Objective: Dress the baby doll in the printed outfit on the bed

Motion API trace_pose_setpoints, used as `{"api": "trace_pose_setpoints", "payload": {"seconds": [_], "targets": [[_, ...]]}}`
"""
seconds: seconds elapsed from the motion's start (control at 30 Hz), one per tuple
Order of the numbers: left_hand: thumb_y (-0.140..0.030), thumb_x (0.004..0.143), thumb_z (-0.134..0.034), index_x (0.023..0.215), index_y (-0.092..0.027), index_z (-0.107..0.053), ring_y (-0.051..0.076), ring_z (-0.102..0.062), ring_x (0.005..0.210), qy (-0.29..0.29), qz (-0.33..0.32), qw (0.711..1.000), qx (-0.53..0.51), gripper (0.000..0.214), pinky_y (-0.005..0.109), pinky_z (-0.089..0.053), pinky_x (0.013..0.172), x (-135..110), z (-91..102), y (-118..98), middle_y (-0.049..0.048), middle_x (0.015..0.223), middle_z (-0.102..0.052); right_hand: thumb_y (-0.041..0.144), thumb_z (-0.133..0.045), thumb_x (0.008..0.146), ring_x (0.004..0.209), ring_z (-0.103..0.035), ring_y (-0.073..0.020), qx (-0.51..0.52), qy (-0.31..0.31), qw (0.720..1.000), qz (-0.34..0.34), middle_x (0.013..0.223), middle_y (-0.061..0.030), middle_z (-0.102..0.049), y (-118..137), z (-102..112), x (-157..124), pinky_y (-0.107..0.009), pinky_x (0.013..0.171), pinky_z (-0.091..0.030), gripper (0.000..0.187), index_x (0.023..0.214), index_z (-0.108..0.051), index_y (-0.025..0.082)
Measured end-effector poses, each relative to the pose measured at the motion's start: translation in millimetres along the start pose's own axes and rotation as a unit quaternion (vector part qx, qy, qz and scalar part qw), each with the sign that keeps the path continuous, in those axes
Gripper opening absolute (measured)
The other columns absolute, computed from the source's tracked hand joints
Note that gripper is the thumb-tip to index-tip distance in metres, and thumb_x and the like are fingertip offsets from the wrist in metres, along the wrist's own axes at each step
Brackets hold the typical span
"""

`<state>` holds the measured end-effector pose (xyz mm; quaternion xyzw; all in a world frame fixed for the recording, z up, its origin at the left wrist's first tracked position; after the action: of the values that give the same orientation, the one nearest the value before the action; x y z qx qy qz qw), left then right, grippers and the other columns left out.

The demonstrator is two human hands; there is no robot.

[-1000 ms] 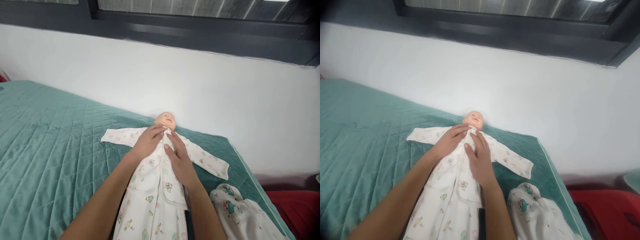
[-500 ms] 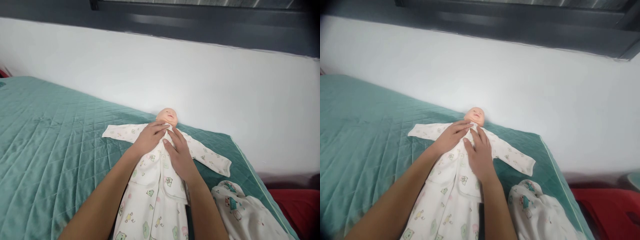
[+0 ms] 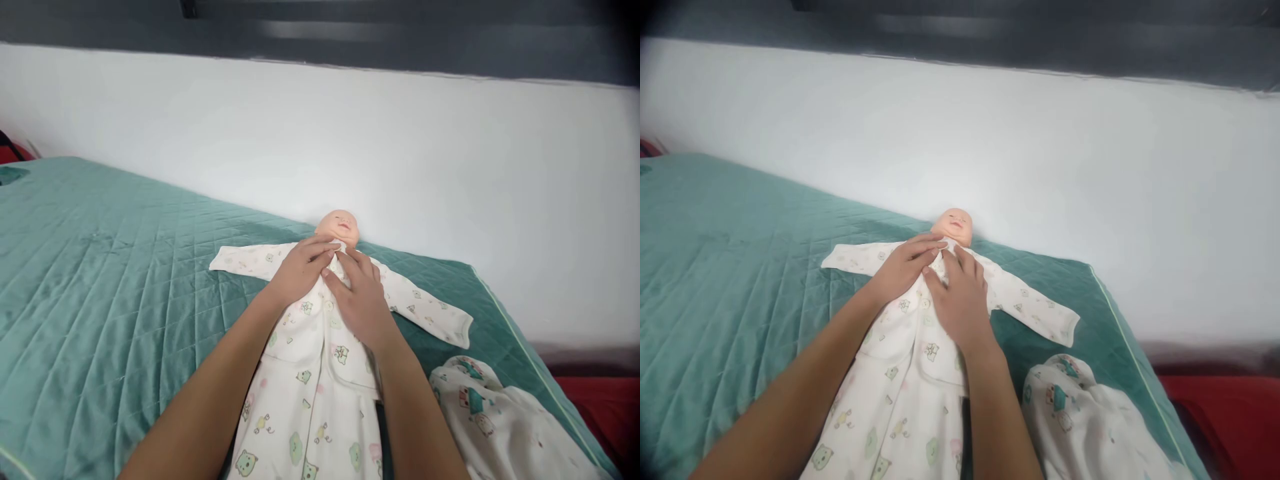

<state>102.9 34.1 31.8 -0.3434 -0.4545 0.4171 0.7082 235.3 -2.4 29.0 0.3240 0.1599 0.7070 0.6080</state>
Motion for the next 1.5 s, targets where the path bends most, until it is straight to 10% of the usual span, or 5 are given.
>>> {"api": "trace_pose_setpoints", "payload": {"seconds": [0.6, 1.07, 1.5], "targets": [[-0.029, 0.089, -0.054, 0.082, -0.022, -0.069, 0.021, -0.057, 0.120, -0.053, 0.010, 0.998, -0.013, 0.018, 0.035, -0.041, 0.106, -4, 4.5, -3, 0.0016, 0.124, -0.066, 0.040, -0.069, 0.079, 0.125, -0.049, -0.0245, 0.206, -0.091, 0.974, -0.017, 0.130, -0.0034, -0.058, -8, 6, -5, -0.046, 0.111, -0.034, 0.036, 0.111, -0.058, 0.027], [-0.038, 0.087, -0.060, 0.102, -0.027, -0.072, 0.022, -0.041, 0.136, 0.013, -0.009, 0.999, -0.048, 0.022, 0.037, -0.040, 0.109, -27, 4.2, -2, 0.0035, 0.142, -0.052, 0.035, -0.060, 0.088, 0.133, -0.045, -0.0223, 0.179, -0.119, 0.976, 0.043, 0.139, -0.0028, -0.052, -7, 5, -42, -0.045, 0.115, -0.033, 0.028, 0.115, -0.064, 0.030], [-0.020, 0.077, -0.056, 0.088, -0.025, -0.060, 0.026, -0.044, 0.133, 0.019, -0.011, 0.990, 0.139, 0.013, 0.045, -0.037, 0.109, -19, -6.2, -24, 0.0021, 0.140, -0.053, 0.029, -0.059, 0.087, 0.131, -0.046, -0.0213, 0.197, -0.130, 0.971, 0.045, 0.133, -0.0034, -0.055, -6, 6, -38, -0.045, 0.114, -0.033, 0.019, 0.106, -0.062, 0.028]]}}
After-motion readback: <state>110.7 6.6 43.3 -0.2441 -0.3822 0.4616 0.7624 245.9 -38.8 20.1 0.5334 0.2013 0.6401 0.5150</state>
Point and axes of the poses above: each hand's wrist, its own x-axis towards the middle knuckle, its own z-axis out of the back of the hand, y = z × x, the point moved 4 cm from there along x, towards the middle knuckle
